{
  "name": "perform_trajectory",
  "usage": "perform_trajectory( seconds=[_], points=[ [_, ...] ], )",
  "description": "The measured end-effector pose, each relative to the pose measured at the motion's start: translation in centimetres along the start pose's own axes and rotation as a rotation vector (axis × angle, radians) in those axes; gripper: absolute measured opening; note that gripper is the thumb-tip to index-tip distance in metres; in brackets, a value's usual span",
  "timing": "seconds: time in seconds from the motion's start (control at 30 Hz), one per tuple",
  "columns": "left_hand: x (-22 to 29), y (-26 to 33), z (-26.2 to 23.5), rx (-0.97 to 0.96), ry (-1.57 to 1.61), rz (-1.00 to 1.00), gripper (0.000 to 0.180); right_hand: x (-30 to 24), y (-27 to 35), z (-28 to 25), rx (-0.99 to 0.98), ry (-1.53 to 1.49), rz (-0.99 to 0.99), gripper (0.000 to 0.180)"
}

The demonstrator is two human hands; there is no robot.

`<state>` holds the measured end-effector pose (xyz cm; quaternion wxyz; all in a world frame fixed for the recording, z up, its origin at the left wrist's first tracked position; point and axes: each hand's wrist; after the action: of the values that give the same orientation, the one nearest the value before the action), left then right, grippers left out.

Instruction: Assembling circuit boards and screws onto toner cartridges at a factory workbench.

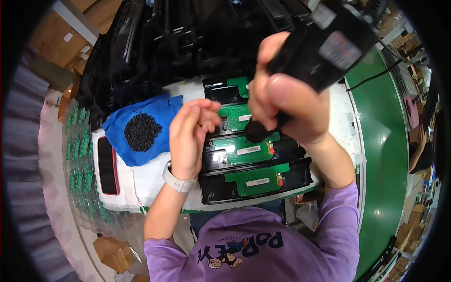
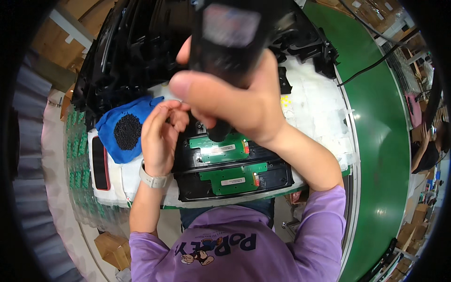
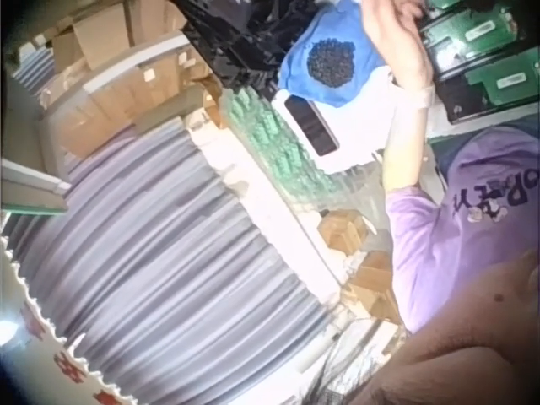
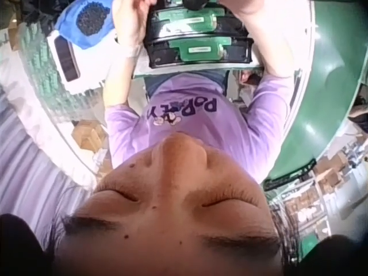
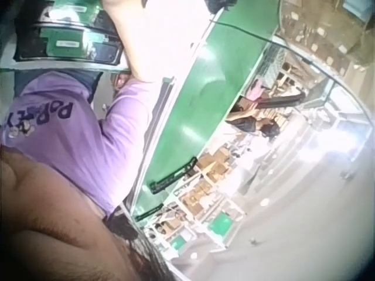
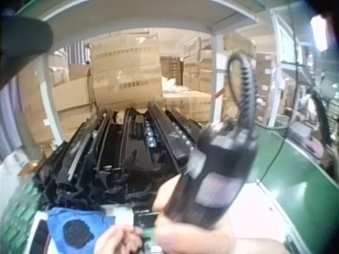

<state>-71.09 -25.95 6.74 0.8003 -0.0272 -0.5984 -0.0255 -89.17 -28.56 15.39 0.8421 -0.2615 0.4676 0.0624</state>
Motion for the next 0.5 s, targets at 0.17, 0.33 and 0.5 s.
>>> perform_trajectory(
  seconds=[0.17,0.33,0.5],
  points=[
    [0.1,-0.1,1.3,0.076,-0.001,-0.029,0.022,3.0,0.4,0.2,-0.082,0.034,-0.034,0.028],
    [-1.1,-0.3,0.8,0.064,-0.017,-0.083,0.025,3.9,0.2,-0.3,-0.061,0.061,-0.064,0.029],
    [-1.0,-0.2,0.3,0.153,-0.124,-0.121,0.025,4.3,0.1,-0.1,-0.056,0.055,-0.045,0.027]
  ],
)
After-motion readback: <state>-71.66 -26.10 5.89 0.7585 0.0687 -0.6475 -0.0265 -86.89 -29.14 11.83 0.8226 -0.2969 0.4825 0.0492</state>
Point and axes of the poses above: each hand's wrist, its own y-axis away from the middle knuckle, its own z-axis out of the palm, x = y × z, and after that the axes turned 12 degrees about -y, right-handed
